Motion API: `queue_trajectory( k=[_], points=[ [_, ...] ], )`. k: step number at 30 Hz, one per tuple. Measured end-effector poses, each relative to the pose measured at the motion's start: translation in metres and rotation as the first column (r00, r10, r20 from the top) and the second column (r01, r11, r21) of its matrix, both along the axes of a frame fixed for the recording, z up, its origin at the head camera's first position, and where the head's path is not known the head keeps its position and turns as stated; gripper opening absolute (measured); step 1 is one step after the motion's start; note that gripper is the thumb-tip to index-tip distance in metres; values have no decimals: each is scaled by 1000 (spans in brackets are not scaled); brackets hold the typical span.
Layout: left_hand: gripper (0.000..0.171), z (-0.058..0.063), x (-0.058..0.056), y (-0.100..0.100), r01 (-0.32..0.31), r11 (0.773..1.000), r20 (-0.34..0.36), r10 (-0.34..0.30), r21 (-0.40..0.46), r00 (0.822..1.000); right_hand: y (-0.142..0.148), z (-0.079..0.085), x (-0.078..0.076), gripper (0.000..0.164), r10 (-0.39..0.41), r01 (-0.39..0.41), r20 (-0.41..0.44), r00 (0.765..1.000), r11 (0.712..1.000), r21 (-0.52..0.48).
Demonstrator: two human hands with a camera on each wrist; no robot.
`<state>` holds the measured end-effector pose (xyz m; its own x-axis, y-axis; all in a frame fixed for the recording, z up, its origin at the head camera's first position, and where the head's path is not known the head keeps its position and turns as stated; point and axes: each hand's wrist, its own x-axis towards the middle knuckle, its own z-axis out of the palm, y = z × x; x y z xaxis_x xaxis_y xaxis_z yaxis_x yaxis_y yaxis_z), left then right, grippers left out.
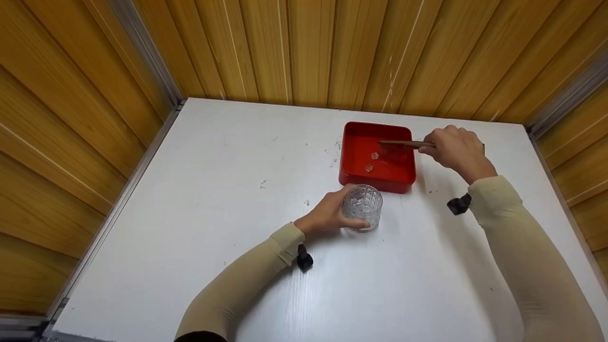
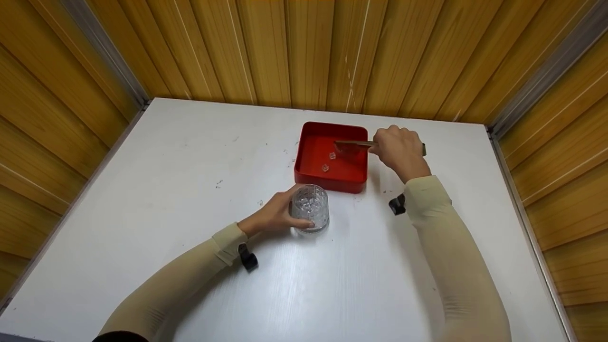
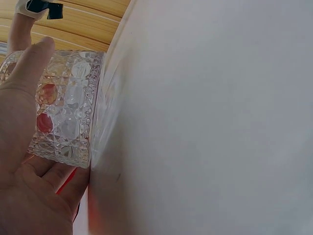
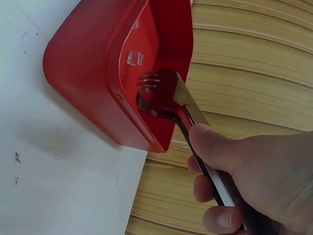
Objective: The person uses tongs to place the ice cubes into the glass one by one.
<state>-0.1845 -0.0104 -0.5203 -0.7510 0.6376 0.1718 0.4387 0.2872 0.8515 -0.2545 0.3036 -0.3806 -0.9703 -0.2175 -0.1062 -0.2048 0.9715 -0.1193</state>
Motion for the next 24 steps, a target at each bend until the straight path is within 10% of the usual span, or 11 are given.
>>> queue_trajectory(
  k=[24],
  points=[
    [82,1,-2,1,-1,1000,31,2,-20,1000,-4,18,75,18,152,-175,-291,945,983,-56]
  ],
)
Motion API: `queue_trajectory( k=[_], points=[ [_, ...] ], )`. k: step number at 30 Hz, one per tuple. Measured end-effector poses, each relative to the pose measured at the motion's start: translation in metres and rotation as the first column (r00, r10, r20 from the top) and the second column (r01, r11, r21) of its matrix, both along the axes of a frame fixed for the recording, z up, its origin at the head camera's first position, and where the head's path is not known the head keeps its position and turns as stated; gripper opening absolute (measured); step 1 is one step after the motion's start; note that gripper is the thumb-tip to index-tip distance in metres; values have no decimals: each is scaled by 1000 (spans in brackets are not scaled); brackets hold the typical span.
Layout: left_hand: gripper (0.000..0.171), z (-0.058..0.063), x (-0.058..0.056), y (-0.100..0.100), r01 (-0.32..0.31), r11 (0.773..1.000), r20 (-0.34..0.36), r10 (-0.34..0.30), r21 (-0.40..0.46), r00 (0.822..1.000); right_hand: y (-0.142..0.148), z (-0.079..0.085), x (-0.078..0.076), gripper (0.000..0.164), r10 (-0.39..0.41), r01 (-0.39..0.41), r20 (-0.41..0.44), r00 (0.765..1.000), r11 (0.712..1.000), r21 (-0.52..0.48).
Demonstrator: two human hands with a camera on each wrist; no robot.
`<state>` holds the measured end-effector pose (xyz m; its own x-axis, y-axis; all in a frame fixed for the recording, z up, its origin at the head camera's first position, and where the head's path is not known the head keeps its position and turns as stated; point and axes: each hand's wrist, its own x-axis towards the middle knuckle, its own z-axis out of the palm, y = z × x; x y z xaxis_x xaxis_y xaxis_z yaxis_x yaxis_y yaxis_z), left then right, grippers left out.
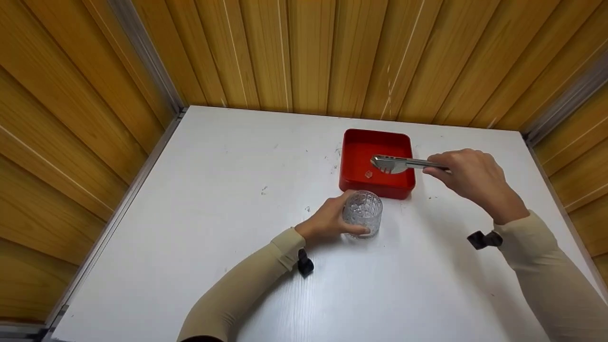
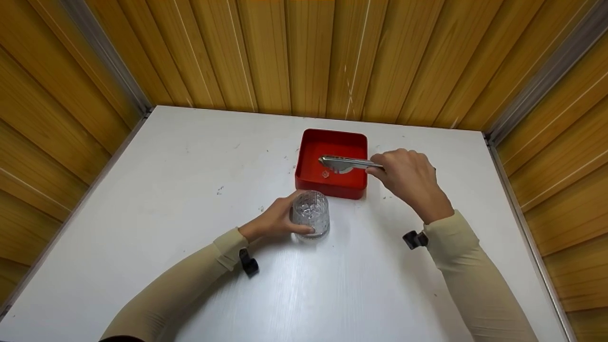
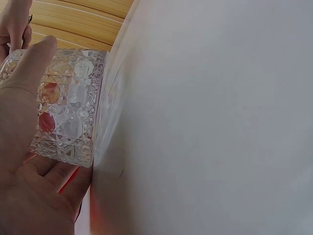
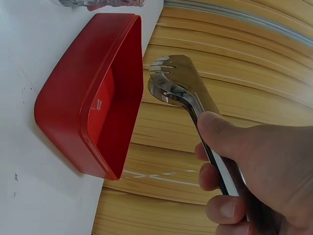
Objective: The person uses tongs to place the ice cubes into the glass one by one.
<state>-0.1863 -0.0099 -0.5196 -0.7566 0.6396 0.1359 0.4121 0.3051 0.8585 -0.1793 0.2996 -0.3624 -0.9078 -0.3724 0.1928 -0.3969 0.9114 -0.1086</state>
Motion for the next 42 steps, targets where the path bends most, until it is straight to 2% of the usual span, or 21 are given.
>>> queue_trajectory(
  k=[3,10,20,27,32,42],
  points=[
    [82,1,0,0,0,1000,-11,0,-11,1000,-1,0,10,15,42,-43,-47,998,999,-6],
    [83,2,-2,0,8,1000,-6,-8,-21,1000,-6,0,30,17,130,-133,-93,987,991,-28],
    [83,3,-3,-1,24,1000,-8,-24,-16,1000,-10,-8,50,23,181,-184,-122,976,983,-18],
    [84,2,-4,-1,37,999,-12,-37,8,999,-11,-13,55,24,218,-221,-146,965,975,-3],
    [85,2,-3,0,48,999,-39,-48,18,998,-12,-14,56,23,234,-238,-166,958,971,-4],
    [85,2,-3,0,43,999,-46,-43,8,998,-13,-14,57,24,242,-244,-168,956,970,8]
  ],
)
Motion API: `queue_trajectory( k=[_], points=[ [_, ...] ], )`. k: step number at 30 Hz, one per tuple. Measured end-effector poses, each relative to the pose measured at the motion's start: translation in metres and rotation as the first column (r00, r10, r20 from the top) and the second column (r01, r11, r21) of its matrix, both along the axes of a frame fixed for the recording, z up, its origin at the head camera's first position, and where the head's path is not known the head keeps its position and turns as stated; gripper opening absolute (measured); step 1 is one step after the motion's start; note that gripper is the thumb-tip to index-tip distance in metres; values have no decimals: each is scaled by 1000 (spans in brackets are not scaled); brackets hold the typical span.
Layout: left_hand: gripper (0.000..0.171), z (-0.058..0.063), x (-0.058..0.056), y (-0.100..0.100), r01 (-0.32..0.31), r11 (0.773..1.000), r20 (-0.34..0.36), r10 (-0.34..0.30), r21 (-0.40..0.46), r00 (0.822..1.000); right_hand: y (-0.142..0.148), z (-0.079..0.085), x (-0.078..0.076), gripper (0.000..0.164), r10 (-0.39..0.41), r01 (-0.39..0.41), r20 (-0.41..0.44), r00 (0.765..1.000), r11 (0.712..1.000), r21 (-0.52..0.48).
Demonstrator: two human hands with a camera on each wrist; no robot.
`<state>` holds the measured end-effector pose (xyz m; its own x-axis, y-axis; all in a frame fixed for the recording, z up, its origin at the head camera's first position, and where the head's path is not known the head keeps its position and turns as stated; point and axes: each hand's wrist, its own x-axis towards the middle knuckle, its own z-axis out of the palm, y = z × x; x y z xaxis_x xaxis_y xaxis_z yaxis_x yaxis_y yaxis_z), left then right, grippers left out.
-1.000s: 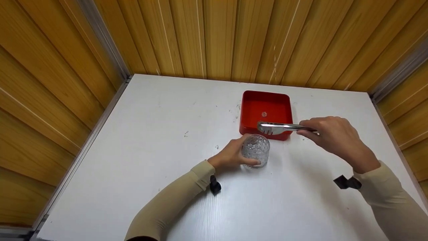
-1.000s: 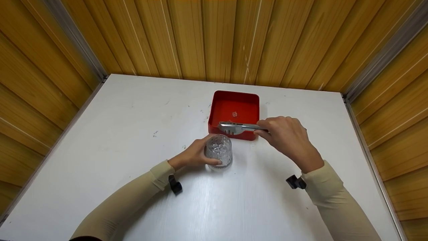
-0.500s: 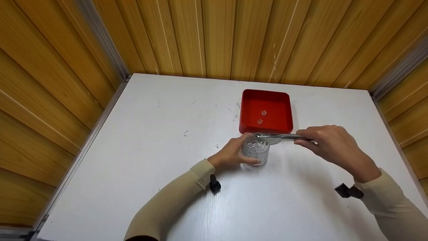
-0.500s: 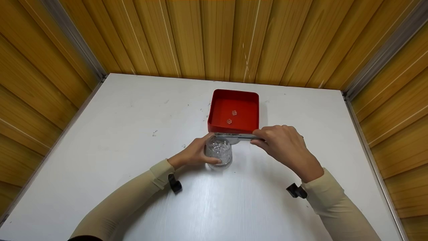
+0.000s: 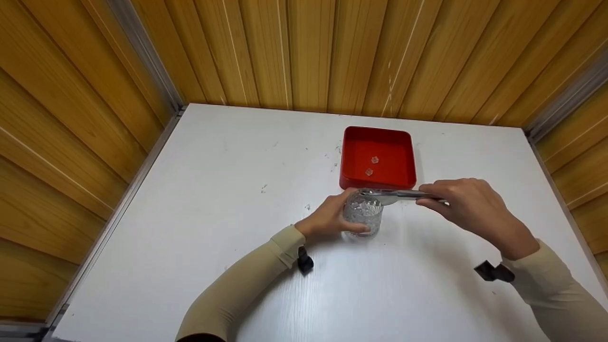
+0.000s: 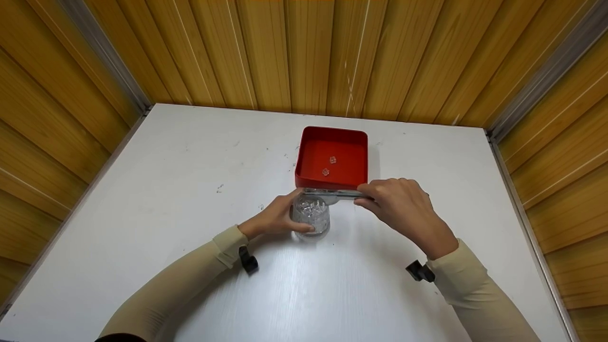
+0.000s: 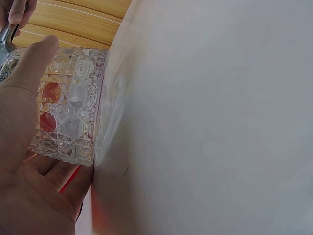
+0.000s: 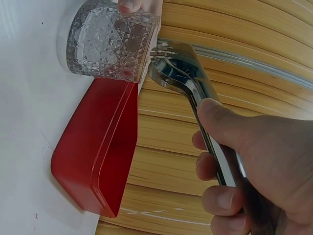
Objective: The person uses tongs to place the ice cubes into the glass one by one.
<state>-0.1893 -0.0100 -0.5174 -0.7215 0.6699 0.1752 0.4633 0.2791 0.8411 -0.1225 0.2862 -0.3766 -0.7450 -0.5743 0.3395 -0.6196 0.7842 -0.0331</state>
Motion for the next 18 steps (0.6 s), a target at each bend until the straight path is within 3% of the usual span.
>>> queue_trajectory(
  k=[10,18],
  points=[
    [83,-1,0,0,-7,1000,-7,7,-17,1000,-1,-4,-2,34,-47,47,-15,999,999,1],
    [82,0,0,0,-10,1000,7,11,-23,1000,4,-7,-6,34,-41,41,-30,999,999,-7]
  ],
)
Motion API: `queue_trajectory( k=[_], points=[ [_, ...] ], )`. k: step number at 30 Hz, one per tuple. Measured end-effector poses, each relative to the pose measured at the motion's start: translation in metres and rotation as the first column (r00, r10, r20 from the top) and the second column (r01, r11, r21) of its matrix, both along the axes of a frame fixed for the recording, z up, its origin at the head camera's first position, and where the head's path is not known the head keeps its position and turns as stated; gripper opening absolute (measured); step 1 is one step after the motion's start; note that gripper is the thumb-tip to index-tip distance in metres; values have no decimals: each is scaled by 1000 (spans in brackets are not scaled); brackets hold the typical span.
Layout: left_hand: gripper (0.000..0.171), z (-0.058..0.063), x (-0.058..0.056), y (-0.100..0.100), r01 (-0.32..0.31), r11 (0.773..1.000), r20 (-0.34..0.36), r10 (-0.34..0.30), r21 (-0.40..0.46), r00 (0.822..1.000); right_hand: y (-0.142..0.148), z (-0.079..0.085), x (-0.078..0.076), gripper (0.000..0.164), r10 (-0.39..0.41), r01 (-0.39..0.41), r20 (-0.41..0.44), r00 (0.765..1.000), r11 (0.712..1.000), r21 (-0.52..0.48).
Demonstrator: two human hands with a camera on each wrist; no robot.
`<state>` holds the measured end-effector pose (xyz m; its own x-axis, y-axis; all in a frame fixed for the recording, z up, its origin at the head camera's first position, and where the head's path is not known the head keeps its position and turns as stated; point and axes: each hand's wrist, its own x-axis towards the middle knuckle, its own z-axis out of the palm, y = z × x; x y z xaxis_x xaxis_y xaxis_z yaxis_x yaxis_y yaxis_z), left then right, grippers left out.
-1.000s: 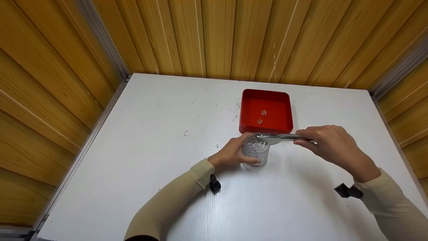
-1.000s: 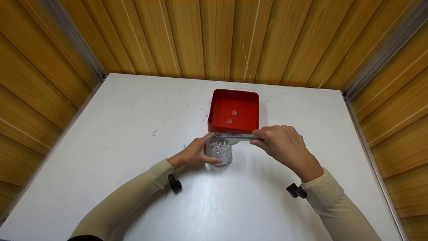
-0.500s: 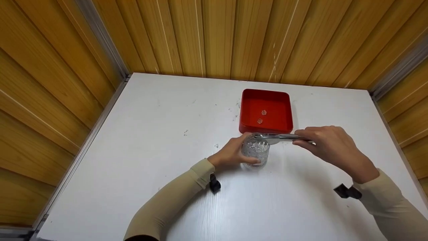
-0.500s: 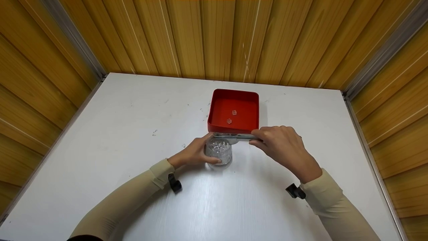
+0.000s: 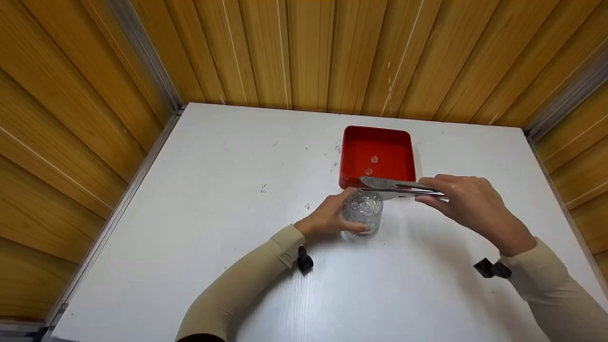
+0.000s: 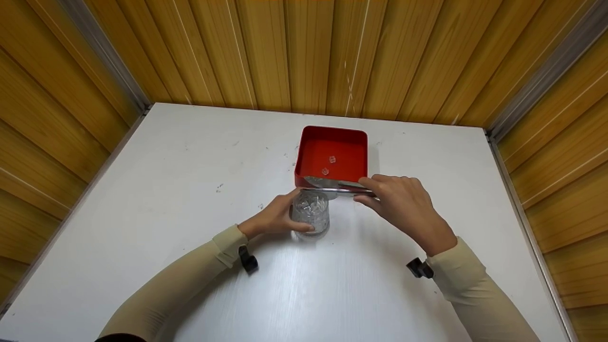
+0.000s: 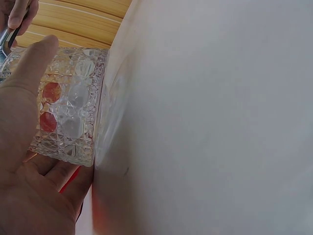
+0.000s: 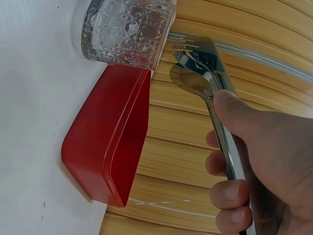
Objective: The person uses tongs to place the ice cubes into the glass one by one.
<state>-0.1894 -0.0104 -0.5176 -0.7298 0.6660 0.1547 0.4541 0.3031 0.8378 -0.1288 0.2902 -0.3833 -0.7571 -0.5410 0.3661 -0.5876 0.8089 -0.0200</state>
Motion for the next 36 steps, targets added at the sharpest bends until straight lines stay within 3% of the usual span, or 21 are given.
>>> queue_trajectory(
  k=[11,20,28,36],
  points=[
    [85,2,-2,-1,-1,1000,8,1,2,1000,2,11,-15,35,3,-3,-9,1000,999,40],
    [85,4,-3,-2,-11,1000,2,11,-20,1000,-1,24,-44,31,-68,67,9,998,993,101],
    [85,5,-1,-1,-17,1000,-4,17,-12,1000,4,21,-78,32,-162,146,123,979,981,128],
    [85,3,0,1,-11,1000,1,11,-25,1000,12,13,-102,38,-214,180,227,950,970,162]
  ],
)
